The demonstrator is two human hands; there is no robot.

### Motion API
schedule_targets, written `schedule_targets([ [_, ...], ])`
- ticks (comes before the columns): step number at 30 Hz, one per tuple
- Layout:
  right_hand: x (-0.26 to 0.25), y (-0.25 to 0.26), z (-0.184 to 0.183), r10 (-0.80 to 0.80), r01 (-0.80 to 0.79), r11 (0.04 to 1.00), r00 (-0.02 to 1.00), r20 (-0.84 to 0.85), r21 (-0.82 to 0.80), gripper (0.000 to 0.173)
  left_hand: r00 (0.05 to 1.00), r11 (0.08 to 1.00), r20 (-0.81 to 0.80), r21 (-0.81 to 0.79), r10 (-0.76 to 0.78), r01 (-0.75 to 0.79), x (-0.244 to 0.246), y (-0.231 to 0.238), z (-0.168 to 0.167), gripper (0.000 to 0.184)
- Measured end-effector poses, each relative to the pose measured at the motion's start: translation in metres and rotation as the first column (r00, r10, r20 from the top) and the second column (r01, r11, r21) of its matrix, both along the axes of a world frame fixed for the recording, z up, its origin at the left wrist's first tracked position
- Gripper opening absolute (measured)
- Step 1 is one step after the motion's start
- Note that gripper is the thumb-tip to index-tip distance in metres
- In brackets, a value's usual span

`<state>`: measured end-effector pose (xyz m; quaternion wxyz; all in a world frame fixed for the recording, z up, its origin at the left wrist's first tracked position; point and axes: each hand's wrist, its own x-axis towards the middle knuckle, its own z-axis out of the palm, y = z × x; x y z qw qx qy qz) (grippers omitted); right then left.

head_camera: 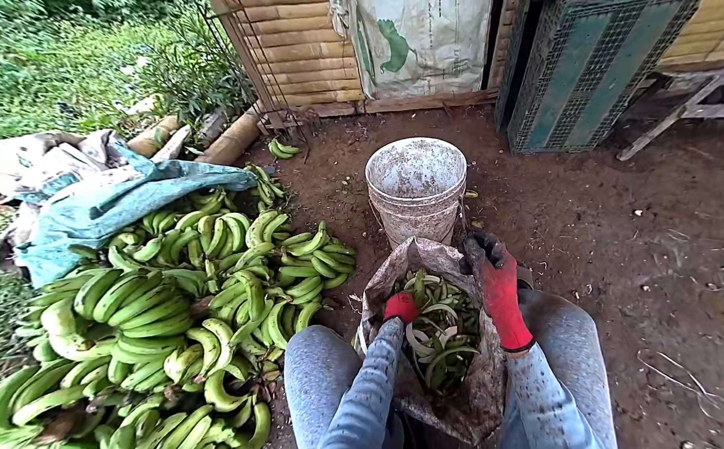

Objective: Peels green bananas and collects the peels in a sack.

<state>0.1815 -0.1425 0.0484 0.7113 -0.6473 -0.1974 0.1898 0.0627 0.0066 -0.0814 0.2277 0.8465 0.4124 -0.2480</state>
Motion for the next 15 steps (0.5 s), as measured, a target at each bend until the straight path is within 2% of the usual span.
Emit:
schedule_targets([
  [3, -0.003, 0.007, -0.01, 0.066, -0.062, 0.99, 0.997, 0.027, -0.13, 0.035, 0.967, 0.989, 0.206, -0.023, 0.146, -0.145, -0.025, 0.008, 0.04, 0.047],
  [5, -0.006, 0.009, -0.012, 0.109, -0.088, 0.976, 0.989, 0.099, -0.199, 0.036, 0.85, 0.971, 0.473, -0.054, 0.232, -0.234, -0.041, 0.007, 0.067, 0.042],
  [6, -0.009, 0.008, -0.01, 0.135, -0.102, 0.97, 0.981, 0.141, -0.219, 0.037, 0.734, 0.953, 0.617, -0.1, 0.283, -0.284, -0.049, 0.006, 0.081, 0.04],
  [7, -0.012, 0.006, -0.009, 0.167, -0.124, 0.966, 0.969, 0.183, -0.227, 0.038, 0.578, 0.927, 0.739, -0.177, 0.347, -0.33, -0.056, 0.006, 0.094, 0.038],
  [8, -0.015, 0.004, -0.009, 0.205, -0.156, 0.961, 0.956, 0.211, -0.228, 0.039, 0.374, 0.885, 0.821, -0.305, 0.432, -0.352, -0.061, 0.006, 0.104, 0.037],
  [9, -0.019, 0.002, -0.01, 0.258, -0.21, 0.952, 0.942, 0.214, -0.223, 0.039, 0.132, 0.822, 0.834, -0.481, 0.536, -0.305, -0.065, 0.006, 0.114, 0.034],
  [10, -0.022, 0.001, -0.011, 0.324, -0.281, 0.937, 0.923, 0.208, -0.209, 0.039, -0.079, 0.742, 0.761, -0.647, 0.645, -0.174, -0.066, 0.009, 0.121, 0.032],
  [11, -0.026, 0.001, -0.014, 0.395, -0.357, 0.912, 0.896, 0.203, -0.201, 0.039, -0.197, 0.66, 0.654, -0.75, 0.73, -0.046, -0.064, 0.012, 0.127, 0.03],
  [12, -0.03, 0.0, -0.017, 0.474, -0.434, 0.875, 0.858, 0.198, -0.215, 0.039, -0.264, 0.589, 0.565, -0.808, 0.782, 0.016, -0.061, 0.016, 0.132, 0.029],
  [13, -0.035, 0.001, -0.02, 0.542, -0.501, 0.836, 0.816, 0.198, -0.224, 0.04, -0.299, 0.559, 0.53, -0.829, 0.793, 0.015, -0.057, 0.021, 0.135, 0.031],
  [15, -0.046, 0.005, -0.025, 0.628, -0.583, 0.777, 0.747, 0.22, -0.238, 0.049, -0.349, 0.593, 0.58, -0.801, 0.736, -0.082, -0.054, 0.028, 0.137, 0.036],
])
